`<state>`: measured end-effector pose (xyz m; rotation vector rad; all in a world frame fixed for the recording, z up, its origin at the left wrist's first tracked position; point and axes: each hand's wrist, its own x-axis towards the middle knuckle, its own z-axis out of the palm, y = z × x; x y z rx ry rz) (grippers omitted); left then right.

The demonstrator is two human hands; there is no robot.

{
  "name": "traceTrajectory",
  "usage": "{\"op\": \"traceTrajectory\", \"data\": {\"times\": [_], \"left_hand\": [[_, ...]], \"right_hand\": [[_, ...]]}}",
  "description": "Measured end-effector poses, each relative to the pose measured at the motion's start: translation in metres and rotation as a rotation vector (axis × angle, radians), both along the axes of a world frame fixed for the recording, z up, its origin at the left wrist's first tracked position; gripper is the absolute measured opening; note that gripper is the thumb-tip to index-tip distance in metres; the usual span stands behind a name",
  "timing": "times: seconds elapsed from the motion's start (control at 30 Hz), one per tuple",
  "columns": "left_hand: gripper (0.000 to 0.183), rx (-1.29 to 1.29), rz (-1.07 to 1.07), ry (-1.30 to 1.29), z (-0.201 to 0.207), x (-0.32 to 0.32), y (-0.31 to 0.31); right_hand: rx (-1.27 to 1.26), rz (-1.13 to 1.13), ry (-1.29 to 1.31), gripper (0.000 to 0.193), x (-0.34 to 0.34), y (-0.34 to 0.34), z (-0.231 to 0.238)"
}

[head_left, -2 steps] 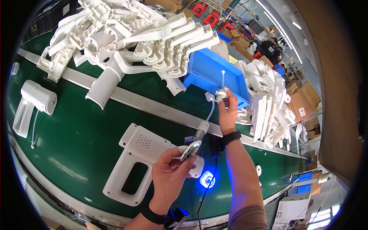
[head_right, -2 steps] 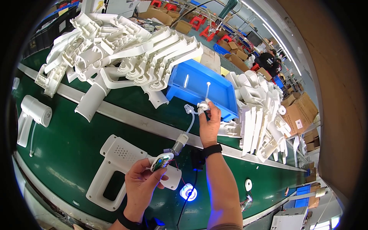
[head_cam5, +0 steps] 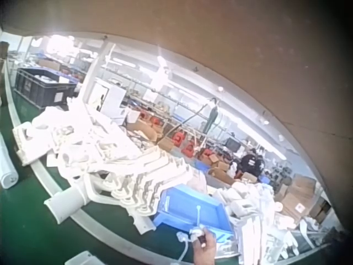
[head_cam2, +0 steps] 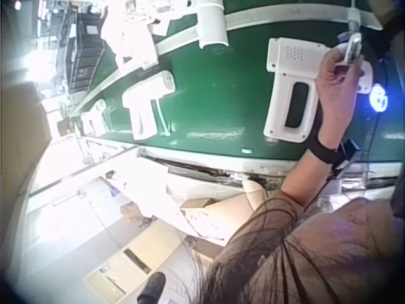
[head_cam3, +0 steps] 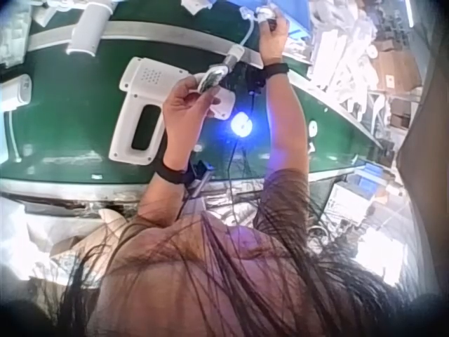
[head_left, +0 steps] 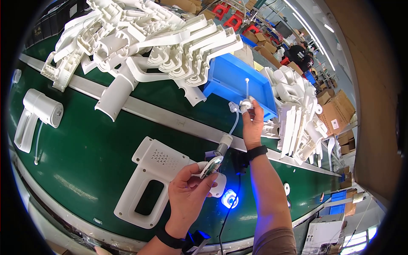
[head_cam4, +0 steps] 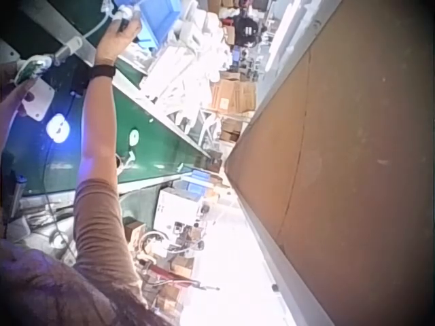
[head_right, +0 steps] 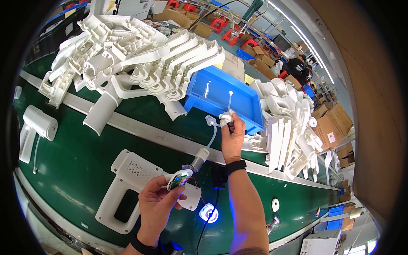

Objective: Assemble electronic and plastic components for handheld devices in a factory setting.

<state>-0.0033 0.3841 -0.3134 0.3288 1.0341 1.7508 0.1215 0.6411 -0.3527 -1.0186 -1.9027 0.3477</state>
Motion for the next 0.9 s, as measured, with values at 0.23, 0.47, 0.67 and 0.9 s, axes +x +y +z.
{"op": "traceTrajectory", "data": {"times": [0.23,0.47,0.67,0.9], "left_hand": [[0.024,0.011,0.004,0.007,-0.001,0.0,-0.001],[0.026,0.016,-0.01,0.01,-0.001,-0.001,-0.002],[0.024,0.023,0.002,-0.002,0.0,0.001,0.001],[0.026,0.007,-0.013,0.012,-0.002,0.0,-0.002]], "right_hand": [[-0.124,0.079,0.193,0.045,0.005,0.006,-0.012],[-0.197,0.142,0.276,0.046,0.003,0.004,-0.008],[-0.294,0.144,0.334,0.043,0.009,0.008,-0.008],[-0.432,0.127,0.424,0.043,0.004,0.0,-0.003]]}}
